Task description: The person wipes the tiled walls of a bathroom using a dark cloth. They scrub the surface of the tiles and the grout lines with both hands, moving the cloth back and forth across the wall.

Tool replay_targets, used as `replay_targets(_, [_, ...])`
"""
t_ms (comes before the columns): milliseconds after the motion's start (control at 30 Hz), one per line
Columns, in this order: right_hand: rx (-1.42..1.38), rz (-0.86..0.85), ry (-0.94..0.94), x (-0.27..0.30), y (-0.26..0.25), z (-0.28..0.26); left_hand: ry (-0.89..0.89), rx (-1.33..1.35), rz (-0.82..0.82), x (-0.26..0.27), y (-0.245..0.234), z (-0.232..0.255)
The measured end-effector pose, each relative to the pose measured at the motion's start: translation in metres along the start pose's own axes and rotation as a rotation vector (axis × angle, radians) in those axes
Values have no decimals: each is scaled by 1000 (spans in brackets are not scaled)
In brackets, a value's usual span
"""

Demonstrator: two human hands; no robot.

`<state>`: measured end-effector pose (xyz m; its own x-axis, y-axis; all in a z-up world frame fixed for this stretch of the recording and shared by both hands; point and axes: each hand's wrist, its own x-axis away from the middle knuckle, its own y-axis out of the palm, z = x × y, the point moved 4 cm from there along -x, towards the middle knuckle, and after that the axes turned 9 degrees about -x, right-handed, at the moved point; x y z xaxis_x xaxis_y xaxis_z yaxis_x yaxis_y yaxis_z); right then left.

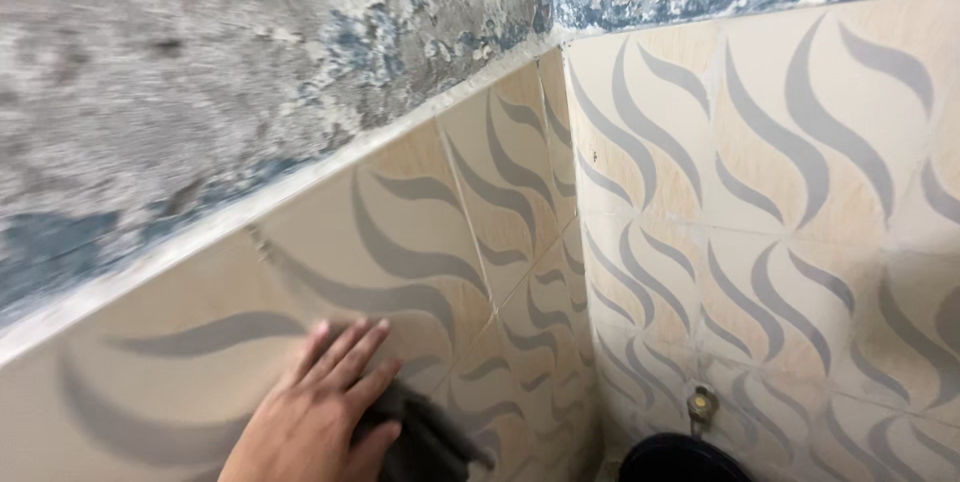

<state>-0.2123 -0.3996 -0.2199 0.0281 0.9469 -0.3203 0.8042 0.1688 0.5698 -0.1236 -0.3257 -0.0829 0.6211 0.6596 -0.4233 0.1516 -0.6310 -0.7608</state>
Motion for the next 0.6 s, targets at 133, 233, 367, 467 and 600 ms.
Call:
replay_targets(133, [-314,-122,372,56,23,-17,-101,-18,43,77,-13,1])
replay_targets(233, [-551,-175,653,102,45,-27,-440,152,-321,113,-29,-7])
replay_targets(367, [-703,-255,856,139,70,-41,-615,295,-73,124,-71,-5])
replay_targets(467, [-716,-321,906,122,45,-82,-765,441,30,118,-70,2])
replay_targets(600, [-609,-441,871,79,0,-156,-859,969,56,92,-16,13])
